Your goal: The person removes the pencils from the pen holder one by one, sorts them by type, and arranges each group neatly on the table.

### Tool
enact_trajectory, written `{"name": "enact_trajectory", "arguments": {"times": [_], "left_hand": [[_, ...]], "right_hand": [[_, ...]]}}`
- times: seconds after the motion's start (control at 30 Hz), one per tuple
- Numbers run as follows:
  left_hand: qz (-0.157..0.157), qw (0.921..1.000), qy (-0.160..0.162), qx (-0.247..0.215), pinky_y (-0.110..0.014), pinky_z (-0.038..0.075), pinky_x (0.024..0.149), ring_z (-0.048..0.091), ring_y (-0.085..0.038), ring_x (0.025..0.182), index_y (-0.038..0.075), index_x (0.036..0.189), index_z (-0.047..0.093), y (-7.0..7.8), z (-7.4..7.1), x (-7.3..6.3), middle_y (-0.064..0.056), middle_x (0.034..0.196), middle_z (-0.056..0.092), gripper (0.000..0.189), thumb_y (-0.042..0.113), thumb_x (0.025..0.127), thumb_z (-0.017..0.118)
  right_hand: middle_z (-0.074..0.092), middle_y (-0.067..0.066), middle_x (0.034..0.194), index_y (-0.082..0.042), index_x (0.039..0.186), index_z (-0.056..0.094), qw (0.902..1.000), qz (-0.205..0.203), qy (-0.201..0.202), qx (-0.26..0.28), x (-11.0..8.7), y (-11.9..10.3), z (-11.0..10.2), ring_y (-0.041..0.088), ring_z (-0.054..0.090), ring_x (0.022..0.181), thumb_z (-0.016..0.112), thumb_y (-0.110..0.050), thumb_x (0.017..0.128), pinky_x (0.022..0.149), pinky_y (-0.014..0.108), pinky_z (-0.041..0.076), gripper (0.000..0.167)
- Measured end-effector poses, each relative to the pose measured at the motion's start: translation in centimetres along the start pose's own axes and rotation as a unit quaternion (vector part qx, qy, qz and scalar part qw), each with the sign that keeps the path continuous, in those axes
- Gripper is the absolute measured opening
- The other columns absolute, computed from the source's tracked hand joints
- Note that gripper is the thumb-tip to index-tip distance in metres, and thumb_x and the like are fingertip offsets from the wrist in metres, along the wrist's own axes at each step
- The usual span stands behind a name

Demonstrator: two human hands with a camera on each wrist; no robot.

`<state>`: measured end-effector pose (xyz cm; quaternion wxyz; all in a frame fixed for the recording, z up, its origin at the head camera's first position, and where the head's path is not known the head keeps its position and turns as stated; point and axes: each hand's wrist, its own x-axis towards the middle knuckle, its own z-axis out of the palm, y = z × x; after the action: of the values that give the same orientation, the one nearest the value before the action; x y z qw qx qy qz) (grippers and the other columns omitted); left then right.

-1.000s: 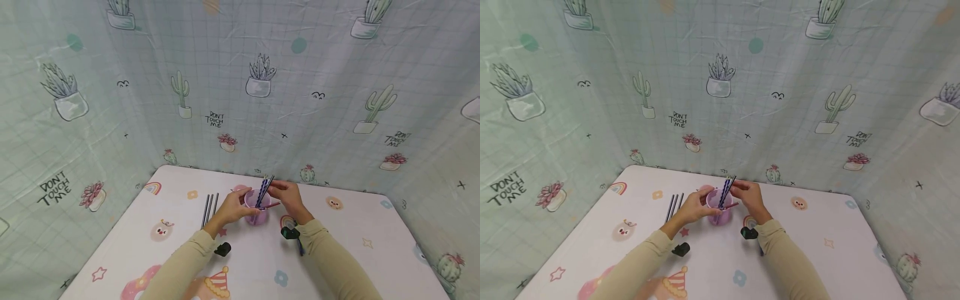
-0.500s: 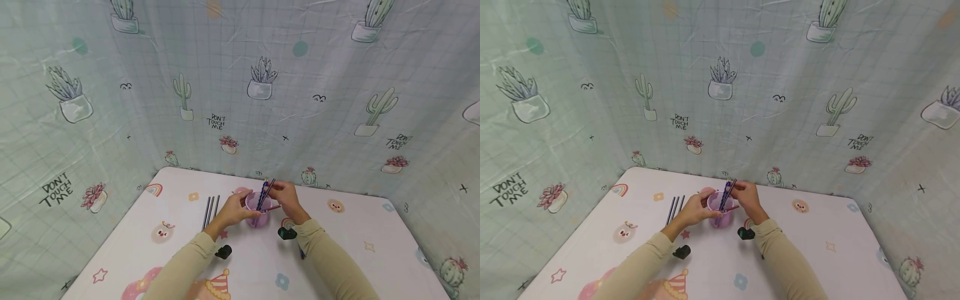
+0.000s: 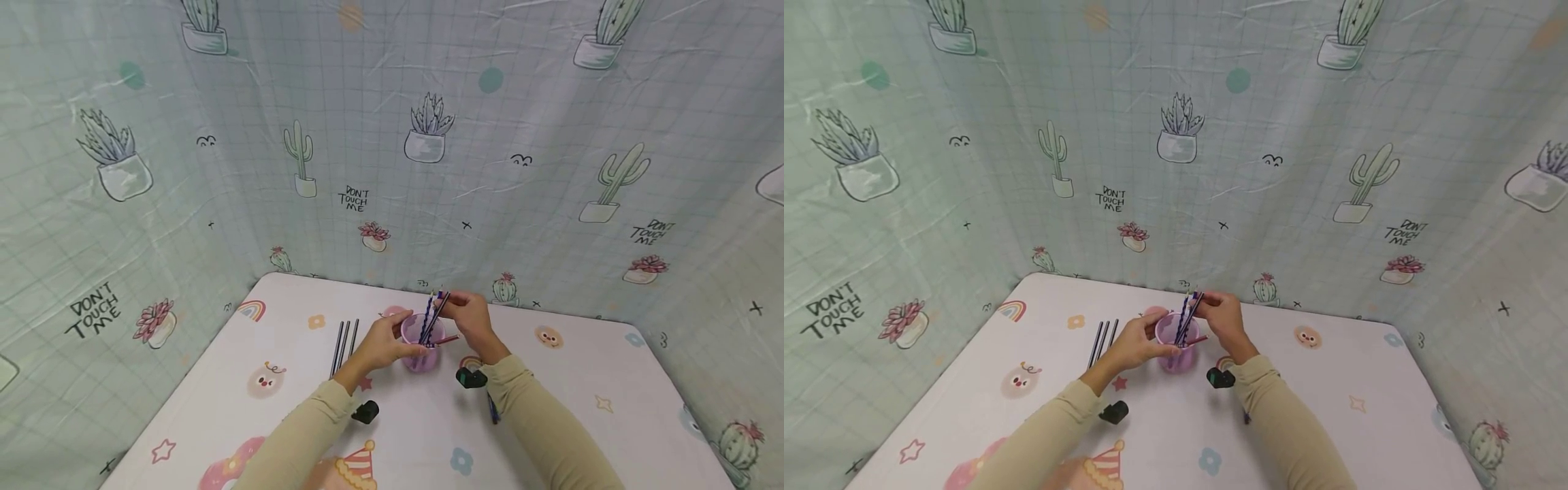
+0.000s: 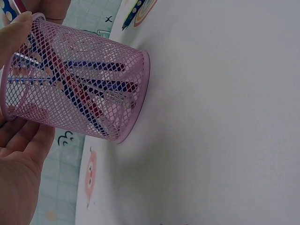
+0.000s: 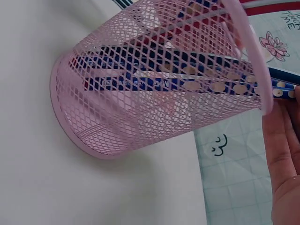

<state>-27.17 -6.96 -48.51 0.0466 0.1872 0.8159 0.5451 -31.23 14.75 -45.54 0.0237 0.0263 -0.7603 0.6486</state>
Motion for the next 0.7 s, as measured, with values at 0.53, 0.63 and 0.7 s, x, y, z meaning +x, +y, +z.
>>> {"name": "enact_trajectory", "arguments": {"times": [0.53, 0.63, 0.7], "left_hand": [[0.000, 1.0000, -0.007, 0.002, -0.043, 0.055, 0.111, 0.062, -0.032, 0.135, -0.004, 0.153, 0.047, 0.1, -0.2, -0.1, -0.022, 0.149, 0.059, 0.092, 0.028, 0.080, 0.092], [0.000, 1.0000, -0.005, 0.002, -0.043, 0.055, 0.111, 0.062, -0.031, 0.135, -0.004, 0.152, 0.047, 0.0, -0.2, -0.1, -0.022, 0.149, 0.059, 0.091, 0.028, 0.080, 0.093], [0.001, 1.0000, -0.004, 0.000, -0.044, 0.055, 0.111, 0.062, -0.032, 0.135, -0.005, 0.152, 0.047, -0.1, -0.2, -0.1, -0.023, 0.149, 0.059, 0.091, 0.026, 0.080, 0.093]], "right_hand": [[0.078, -0.008, 0.084, 0.018, 0.119, 0.068, 0.9944, -0.083, 0.039, 0.053, 0.5, -2.4, -2.7, 0.003, 0.076, 0.072, 0.075, 0.001, 0.093, 0.075, 0.020, 0.065, 0.032], [0.076, -0.014, 0.081, 0.019, 0.119, 0.067, 0.9934, -0.086, 0.048, 0.059, 0.6, -2.9, -3.2, 0.002, 0.076, 0.073, 0.075, 0.003, 0.092, 0.074, 0.021, 0.065, 0.032], [0.076, -0.014, 0.080, 0.020, 0.118, 0.067, 0.9924, -0.091, 0.049, 0.067, 0.6, -3.2, -3.4, 0.002, 0.076, 0.073, 0.075, 0.004, 0.092, 0.074, 0.022, 0.065, 0.031]]}}
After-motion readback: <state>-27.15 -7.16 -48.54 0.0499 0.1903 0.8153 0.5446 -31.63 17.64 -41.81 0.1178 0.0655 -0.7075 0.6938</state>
